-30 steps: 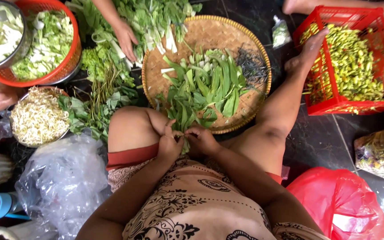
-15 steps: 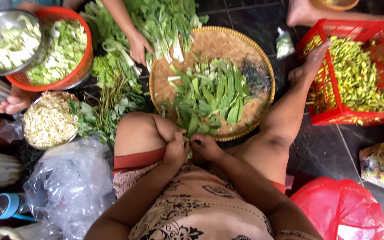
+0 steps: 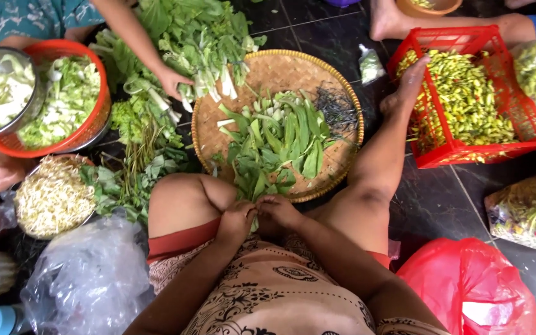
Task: Picking and separating leaves from green vegetable stalks and organizing them on a tray.
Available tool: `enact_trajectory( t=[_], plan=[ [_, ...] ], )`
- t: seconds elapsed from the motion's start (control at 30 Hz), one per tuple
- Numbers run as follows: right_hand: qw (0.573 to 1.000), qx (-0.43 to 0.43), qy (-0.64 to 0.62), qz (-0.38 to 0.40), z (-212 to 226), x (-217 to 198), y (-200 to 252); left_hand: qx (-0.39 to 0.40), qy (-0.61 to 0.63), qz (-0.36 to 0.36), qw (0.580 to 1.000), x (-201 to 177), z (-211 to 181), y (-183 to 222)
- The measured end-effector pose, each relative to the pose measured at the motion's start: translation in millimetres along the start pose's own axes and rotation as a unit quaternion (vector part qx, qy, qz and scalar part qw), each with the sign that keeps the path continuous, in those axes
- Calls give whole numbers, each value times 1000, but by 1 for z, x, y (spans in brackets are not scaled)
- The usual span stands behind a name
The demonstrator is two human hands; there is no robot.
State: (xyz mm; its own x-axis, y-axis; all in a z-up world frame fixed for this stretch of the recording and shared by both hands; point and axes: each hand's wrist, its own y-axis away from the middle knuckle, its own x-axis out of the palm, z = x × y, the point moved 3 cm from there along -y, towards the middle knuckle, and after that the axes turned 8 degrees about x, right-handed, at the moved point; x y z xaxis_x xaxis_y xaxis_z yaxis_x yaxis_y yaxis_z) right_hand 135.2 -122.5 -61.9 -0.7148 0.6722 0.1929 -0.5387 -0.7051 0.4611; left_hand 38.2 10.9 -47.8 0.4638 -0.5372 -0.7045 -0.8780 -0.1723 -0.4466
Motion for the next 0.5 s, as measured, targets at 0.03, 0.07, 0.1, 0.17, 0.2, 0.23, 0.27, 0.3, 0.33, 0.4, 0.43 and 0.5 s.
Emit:
enact_trajectory(
  t=[0.03,0.07,0.1,0.17,0.2,0.23,0.27,0.3,0.33,0.4,0.43,0.5],
  plan=[
    [1000,-3,-1,-4,-3,-3,-5,5,2,1,1000,3,0,-2],
    [1000,9,-6,-2,-8,-5,-8,-20,10,-11,1000,5,1,-1],
    [1000,21,-12,0,-14,-6,-11,-45,18,-22,999,8,2,0],
    [1000,21,-18,-7,-7,-3,-3,-1,24,10,1000,-12,-9,-3],
    [1000,19,-22,-10,-3,-2,-1,41,27,38,998,-22,-15,-5],
    [1000,19,-22,-10,-5,-2,-3,41,27,38,998,-11,-5,-2],
    [1000,5,4,-26,-8,-1,-4,-10,108,9,994,-2,7,4],
    [999,-9,31,-41,-12,-1,-6,-61,187,-20,980,8,20,10],
    [999,-8,30,-41,-9,-2,-3,-62,187,-19,980,2,13,6],
    [904,-79,384,-173,3,-6,5,13,-13,6,1000,-14,-5,-3],
    [905,-78,383,-171,6,-7,2,11,-14,8,1000,-16,-6,-5],
    [819,-43,542,-183,7,-7,-2,-160,371,-43,914,-19,-2,3]
  ],
)
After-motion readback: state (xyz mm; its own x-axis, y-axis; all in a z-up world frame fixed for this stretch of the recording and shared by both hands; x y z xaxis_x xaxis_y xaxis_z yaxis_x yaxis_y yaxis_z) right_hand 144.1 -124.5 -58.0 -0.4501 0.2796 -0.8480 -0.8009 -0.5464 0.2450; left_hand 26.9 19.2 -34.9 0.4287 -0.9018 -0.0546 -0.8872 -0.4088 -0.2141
